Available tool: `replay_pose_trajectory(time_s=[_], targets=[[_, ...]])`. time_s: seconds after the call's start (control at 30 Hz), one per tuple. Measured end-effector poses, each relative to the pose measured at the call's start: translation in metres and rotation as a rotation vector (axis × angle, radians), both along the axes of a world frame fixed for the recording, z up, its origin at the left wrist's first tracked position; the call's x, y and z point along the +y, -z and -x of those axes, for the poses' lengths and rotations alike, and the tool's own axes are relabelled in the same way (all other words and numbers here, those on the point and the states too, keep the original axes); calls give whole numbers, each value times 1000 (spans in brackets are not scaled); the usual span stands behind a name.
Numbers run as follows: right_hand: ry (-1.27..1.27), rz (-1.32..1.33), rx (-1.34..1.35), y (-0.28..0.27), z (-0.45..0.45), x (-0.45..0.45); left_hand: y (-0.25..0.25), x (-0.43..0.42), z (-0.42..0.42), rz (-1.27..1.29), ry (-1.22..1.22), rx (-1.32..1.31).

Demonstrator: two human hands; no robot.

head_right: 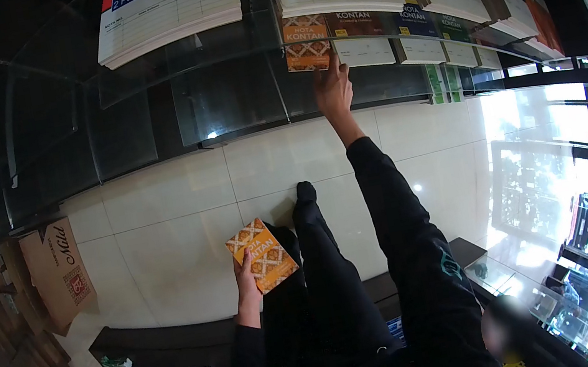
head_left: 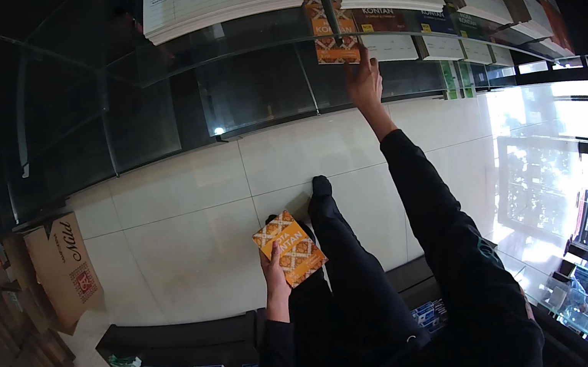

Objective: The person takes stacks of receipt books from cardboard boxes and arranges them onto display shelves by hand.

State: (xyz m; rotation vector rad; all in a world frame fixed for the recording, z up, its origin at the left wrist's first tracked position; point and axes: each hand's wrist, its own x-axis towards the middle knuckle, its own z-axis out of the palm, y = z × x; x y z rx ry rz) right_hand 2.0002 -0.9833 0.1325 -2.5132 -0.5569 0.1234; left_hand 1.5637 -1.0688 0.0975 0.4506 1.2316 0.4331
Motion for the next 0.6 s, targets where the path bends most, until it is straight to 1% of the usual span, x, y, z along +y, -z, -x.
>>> replay_pose_trajectory(time_s=[0.1,0.17,0.2,0.27,0.3,0.37,0.5,0.53,0.6], targets=[[-326,23,-312,13,-3,-10,-1,0,0,21,-2,-12],[-319,130,-388,30,-14,-7,0,-1,1,21,14,4],[-314,185,-426,28,-17,-4,3,-3,2,17,14,2],[-275,288,-381,23,-27,0,9,-4,5,6,16,-2],[-257,337,-357,20,-31,3,5,-2,2,-5,47,66],[-298,341,-428,14,-36,11,-4,1,-1,-26,105,205],[-429,298,-526,32,-60,19,-4,2,1,-9,130,216],[-406,200,-525,36,-64,22,-3,1,2,-15,138,219],[-418,192,-495,41,-76,29,-2,0,1,-14,116,195]])
